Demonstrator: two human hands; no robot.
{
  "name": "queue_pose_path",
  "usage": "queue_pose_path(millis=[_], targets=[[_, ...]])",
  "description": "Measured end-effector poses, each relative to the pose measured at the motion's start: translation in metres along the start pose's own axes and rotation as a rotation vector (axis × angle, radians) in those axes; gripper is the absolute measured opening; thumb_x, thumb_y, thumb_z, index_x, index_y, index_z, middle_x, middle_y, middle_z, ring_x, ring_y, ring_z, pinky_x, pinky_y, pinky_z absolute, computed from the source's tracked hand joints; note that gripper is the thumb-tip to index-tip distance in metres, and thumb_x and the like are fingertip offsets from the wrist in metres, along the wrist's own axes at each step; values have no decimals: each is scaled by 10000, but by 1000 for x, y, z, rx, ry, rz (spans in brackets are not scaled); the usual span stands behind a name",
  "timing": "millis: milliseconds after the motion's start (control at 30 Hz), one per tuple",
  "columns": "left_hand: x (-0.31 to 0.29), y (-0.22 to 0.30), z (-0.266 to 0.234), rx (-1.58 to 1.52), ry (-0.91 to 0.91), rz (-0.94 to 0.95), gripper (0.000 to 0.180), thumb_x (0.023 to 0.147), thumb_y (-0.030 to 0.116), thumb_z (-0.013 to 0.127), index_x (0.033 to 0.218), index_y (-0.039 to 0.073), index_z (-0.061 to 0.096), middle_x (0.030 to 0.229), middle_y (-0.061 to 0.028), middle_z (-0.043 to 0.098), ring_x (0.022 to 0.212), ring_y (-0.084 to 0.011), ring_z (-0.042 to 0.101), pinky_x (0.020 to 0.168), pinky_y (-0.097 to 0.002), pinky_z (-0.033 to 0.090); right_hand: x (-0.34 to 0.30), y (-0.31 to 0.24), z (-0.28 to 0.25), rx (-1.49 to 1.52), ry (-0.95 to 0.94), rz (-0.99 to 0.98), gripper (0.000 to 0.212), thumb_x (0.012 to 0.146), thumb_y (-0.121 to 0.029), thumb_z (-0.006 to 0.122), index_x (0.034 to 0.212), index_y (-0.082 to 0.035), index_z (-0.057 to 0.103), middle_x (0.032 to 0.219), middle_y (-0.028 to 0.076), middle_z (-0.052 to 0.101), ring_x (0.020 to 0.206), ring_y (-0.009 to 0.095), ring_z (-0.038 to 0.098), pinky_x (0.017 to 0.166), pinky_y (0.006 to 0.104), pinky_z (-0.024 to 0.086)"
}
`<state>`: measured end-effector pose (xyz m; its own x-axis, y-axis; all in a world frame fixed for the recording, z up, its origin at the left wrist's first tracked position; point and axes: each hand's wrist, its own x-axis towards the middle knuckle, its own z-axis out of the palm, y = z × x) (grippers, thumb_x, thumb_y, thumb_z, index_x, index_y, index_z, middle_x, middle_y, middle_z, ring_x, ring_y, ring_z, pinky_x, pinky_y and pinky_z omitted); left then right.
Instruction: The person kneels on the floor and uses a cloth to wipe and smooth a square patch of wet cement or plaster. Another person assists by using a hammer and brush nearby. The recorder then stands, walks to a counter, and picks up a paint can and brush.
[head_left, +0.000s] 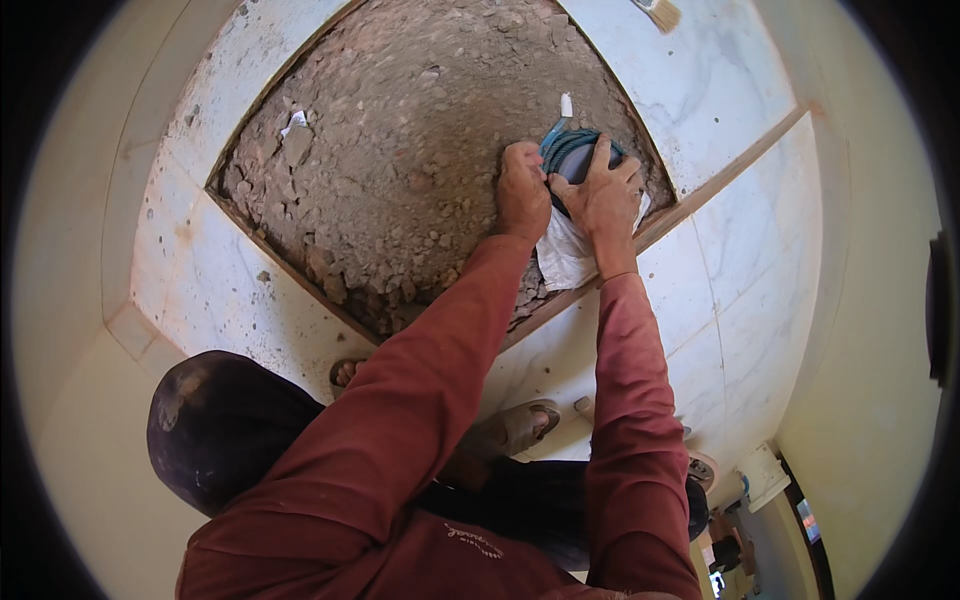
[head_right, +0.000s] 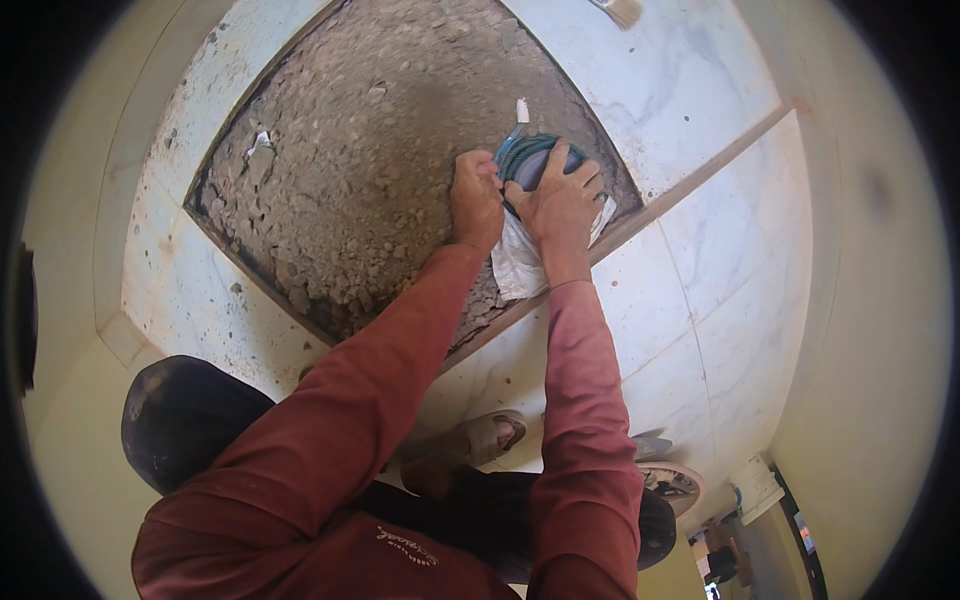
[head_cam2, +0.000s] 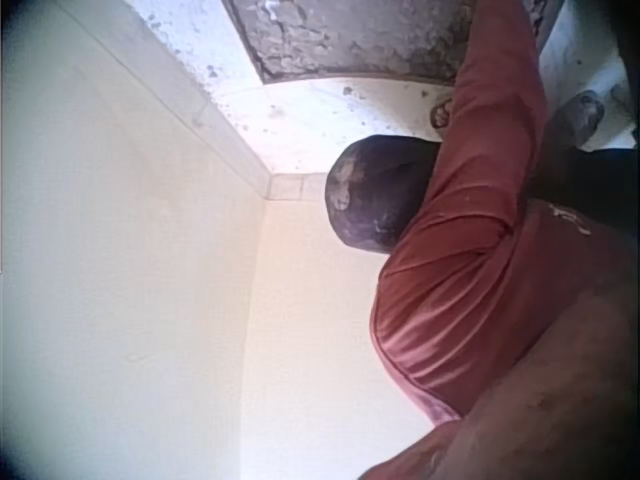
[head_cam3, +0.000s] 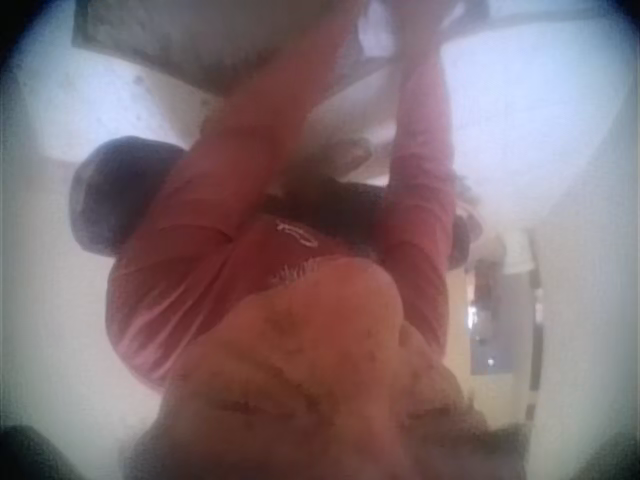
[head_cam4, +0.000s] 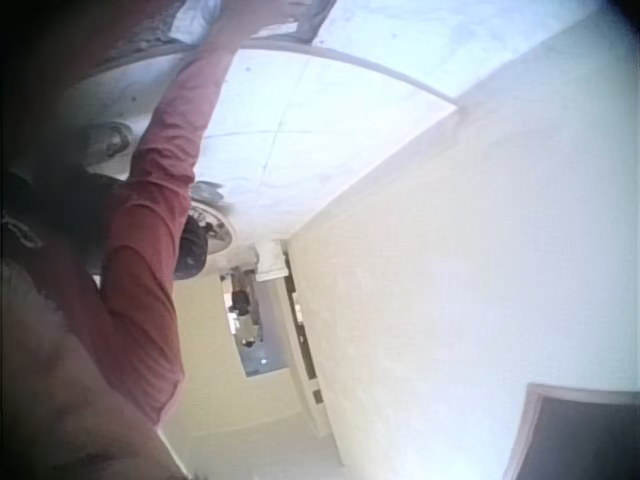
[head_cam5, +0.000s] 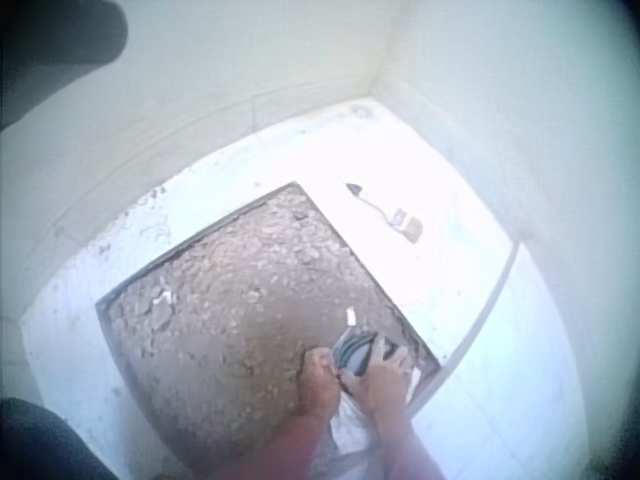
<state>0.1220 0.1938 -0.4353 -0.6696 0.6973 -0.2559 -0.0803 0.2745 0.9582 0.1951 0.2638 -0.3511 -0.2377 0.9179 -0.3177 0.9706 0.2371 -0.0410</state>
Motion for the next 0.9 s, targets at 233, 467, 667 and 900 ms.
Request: queue_pose_path(millis=[233,467,667,900], targets=[[1,-3,1,51,-35,24,277,998,-26,475,1262,24,541,1141,-225,636,988,-379,669,865,-467,544,2,4,6,41,68,9,950,721,-461,847,1465,8,489,1289,292,483,1210,518,537,972,590,523],[1,-2,1,53,-42,14,239,1002,12,515,1232,43,572,1163,-218,622,1055,-423,651,896,-498,531,-3,35,-5,314,49,-113,984,725,-400,857,1517,21,449,1320,321,479,1251,512,545,1045,535,499],[2,9,1,228,-45,246,160,1021,176,612,1073,46,689,1095,-165,615,957,-343,650,845,-464,534,-7,39,-10,429,50,-136,993,729,-382,878,1526,20,442,1317,311,480,1235,493,562,1050,525,502],[4,8,-4,256,-132,239,225,1001,252,679,990,31,720,1113,-191,582,998,-394,635,863,-487,524,-9,41,1,398,145,-215,1018,723,-428,906,1516,26,456,1333,313,485,1217,494,572,1029,541,512]])
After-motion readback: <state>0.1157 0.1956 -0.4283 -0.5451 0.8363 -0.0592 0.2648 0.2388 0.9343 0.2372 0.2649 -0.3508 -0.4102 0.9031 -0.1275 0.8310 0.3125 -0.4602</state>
